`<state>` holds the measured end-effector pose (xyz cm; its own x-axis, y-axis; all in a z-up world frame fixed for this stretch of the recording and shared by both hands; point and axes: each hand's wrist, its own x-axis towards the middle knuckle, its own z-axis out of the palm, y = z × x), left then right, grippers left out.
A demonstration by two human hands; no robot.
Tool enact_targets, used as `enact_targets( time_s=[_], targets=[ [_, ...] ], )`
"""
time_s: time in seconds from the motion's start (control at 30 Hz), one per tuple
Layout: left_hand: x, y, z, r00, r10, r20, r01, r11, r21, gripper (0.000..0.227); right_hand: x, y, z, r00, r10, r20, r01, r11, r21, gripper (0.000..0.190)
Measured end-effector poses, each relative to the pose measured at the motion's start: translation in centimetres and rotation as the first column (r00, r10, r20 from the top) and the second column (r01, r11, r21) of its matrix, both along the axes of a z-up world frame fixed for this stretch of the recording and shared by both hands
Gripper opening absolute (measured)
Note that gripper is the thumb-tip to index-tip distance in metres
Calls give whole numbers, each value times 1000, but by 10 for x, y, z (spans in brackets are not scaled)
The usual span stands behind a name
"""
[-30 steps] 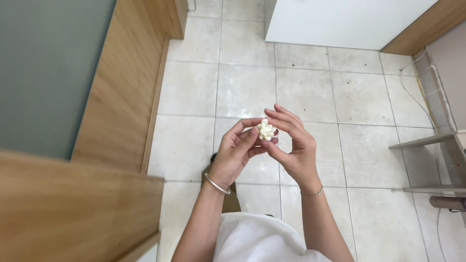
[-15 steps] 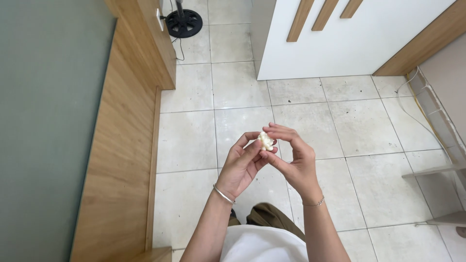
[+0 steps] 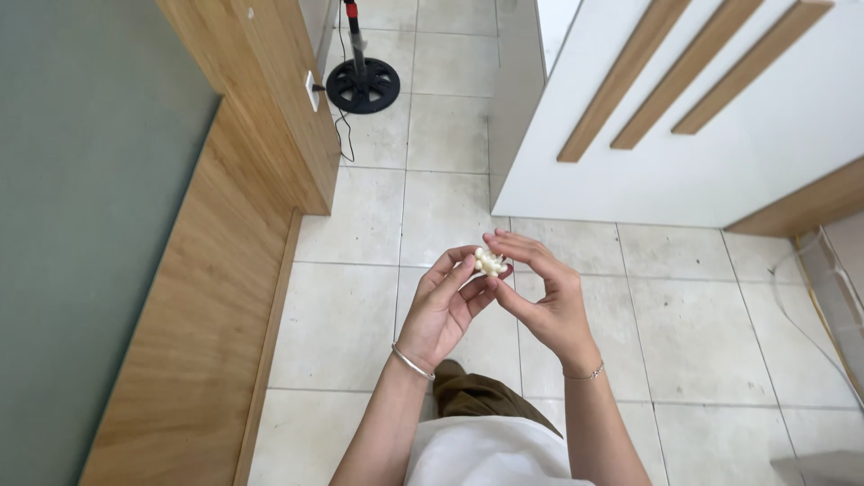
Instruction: Arrange decorative flower-shaped candles on a workbench after taking them from a display shelf.
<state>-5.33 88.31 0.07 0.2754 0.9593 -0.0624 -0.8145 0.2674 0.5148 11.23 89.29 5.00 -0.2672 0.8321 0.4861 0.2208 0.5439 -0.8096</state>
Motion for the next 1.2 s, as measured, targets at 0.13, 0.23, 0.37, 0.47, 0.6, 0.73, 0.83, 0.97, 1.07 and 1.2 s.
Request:
enact_targets(
  time_s=[0.13,0.23,0.37,0.47,0.6,0.73,0.83,0.97,1.07,1.2],
  targets=[
    [9,76,5,998,70,2,-70,997,12,26,3,84,8,1000,-24,-7,24,1000,-3,47],
    [11,123,0,994,110,26,-108,993,-39,29,5,139,-1,998,-41,49,43,999,-34,48],
    [4,190,-15,986,164,26,-161,983,-92,32,0,208,-19,996,-60,62,65,994,-84,45],
    [-8,245,-24,984,178,25,-175,981,-82,35,-12,260,-25,995,-75,63,82,990,-115,47],
    [-29,332,-32,987,160,-3,-160,986,-42,34,-34,335,-29,989,-124,77,134,981,-138,46],
    [-59,437,-22,989,127,-77,-122,990,70,34,-60,428,-32,990,-140,-17,135,977,-167,40],
    [-78,509,-8,976,144,-163,-120,982,149,38,-78,495,-25,974,-215,-73,183,934,-308,39],
    [-105,596,2,924,207,-320,-130,961,245,37,-103,577,-21,966,-240,-92,192,913,-361,35],
    [-116,644,0,889,232,-394,-128,953,274,37,-114,622,-28,962,-253,-101,188,885,-427,35],
    [-120,705,-9,829,212,-518,-103,967,232,35,-121,683,-31,966,-257,-43,211,870,-446,39]
  ],
)
